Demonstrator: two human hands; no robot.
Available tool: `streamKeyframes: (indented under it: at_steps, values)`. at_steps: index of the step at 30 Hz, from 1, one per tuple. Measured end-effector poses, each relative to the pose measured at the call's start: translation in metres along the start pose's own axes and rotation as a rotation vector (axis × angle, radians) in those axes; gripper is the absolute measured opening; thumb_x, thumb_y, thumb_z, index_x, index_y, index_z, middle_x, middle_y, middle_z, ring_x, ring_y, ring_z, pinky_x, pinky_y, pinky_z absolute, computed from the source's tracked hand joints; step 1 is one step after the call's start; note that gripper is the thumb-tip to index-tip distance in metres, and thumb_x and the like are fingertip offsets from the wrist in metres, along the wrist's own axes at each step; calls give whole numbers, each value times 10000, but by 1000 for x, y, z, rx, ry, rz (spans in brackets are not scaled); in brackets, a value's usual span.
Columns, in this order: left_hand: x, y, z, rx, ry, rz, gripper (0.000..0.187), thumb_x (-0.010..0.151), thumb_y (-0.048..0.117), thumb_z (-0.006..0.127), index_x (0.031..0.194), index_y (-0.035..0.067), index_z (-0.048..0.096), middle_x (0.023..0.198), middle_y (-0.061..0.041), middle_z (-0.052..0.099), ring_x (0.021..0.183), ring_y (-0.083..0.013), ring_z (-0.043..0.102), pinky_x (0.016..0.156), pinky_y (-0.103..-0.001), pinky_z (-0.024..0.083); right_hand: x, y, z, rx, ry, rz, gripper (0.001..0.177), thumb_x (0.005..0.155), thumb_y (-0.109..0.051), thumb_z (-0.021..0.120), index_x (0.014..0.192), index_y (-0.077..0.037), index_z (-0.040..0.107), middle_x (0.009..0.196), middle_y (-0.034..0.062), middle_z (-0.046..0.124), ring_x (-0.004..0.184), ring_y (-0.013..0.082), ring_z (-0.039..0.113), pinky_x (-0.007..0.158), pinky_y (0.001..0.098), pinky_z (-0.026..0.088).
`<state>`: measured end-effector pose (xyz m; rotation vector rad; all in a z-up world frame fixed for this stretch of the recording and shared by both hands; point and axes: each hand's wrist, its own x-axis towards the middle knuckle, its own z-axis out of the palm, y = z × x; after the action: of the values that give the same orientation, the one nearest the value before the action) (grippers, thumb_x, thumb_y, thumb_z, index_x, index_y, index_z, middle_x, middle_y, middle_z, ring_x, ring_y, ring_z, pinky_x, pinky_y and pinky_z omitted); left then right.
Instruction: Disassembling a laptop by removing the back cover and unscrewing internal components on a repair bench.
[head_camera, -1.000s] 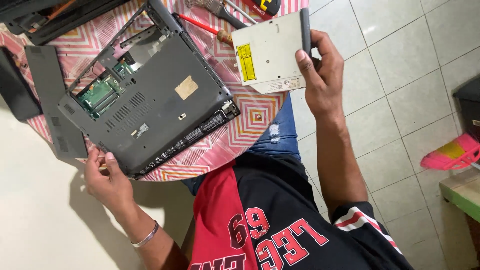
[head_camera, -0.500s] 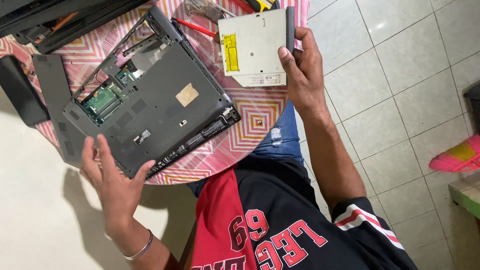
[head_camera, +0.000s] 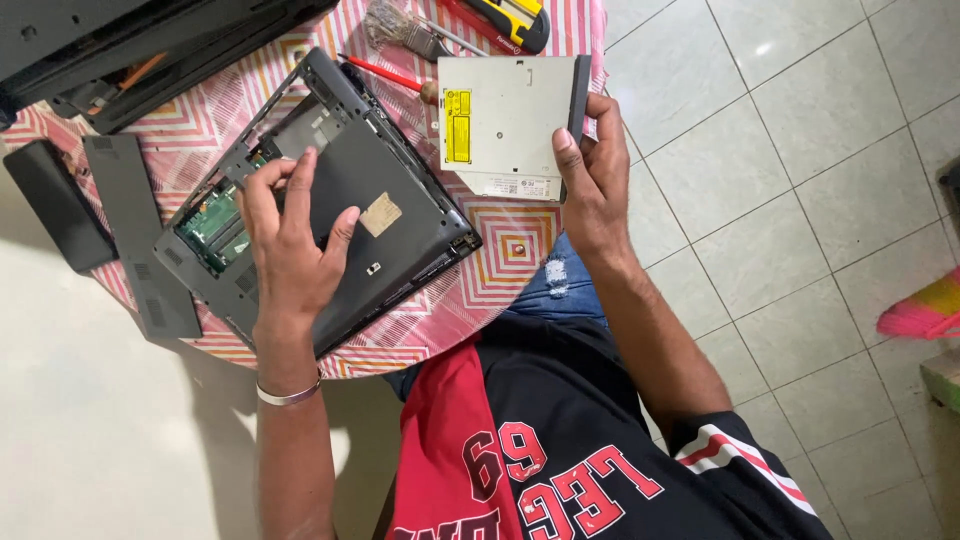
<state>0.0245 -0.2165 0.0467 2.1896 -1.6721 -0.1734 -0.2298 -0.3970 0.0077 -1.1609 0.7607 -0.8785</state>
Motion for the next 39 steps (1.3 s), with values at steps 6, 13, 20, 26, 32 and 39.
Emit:
streamKeyframes:
  at_steps: [6, 13, 20, 26, 32, 39]
  values:
    - [-12, -26, 24, -60, 47, -66, 591, 1079, 469, 580, 1495, 51, 574, 1163, -86, 390, 1059, -333, 393, 1191, -665, 171, -4, -16, 18, -49, 22, -26, 271, 1104, -213, 530, 1344, -90, 508, 971, -10, 521, 713, 44, 509, 670, 190, 429]
    - [-4, -20, 20, -72, -26, -35, 578, 1119, 466, 468, 1567, 102, 506, 1157, -131, 368, 1061, -303, 454, 1232, -724, 105, 14, 6, 2, -201, -131, -13, 429, 1098, -446, 475, 1310, -79, 405, 1176, 81, 572, 928, 133, 624, 699, 258, 574]
    - [1, -24, 32, -48, 8, -36, 489, 1145, 385, 484, 1578, 158, 483, 1107, -117, 351, 1021, -293, 448, 1240, -749, 92, 30, 10, 11, -164, -187, -52, 460, 1108, -470, 457, 1341, -78, 406, 1130, 56, 513, 870, 124, 558, 696, 257, 541]
    - [5, -20, 28, -83, 146, -78, 497, 1124, 395, 488, 1465, 46, 582, 1127, -110, 438, 1009, -278, 514, 1232, -694, 169, 20, 4, 9, -184, -136, -71, 457, 1109, -444, 482, 1353, -61, 432, 1250, 80, 525, 1041, 154, 575, 786, 286, 562]
    - [21, -35, -1, -42, 374, -116, 395, 1137, 296, 472, 1269, -32, 644, 1162, -145, 555, 1030, -295, 574, 950, -434, 427, 2, -12, -1, -283, -99, 18, 482, 1085, -443, 496, 1340, -38, 444, 1265, 110, 595, 1025, 155, 625, 754, 279, 553]
    - [34, -72, 13, 61, 121, -138, 433, 1026, 264, 771, 1404, 119, 618, 1192, -115, 543, 1089, -301, 479, 866, -447, 511, -12, -7, 5, -477, -8, -12, 476, 1092, -444, 476, 1296, -15, 483, 1196, 133, 670, 1027, 192, 670, 736, 293, 563]
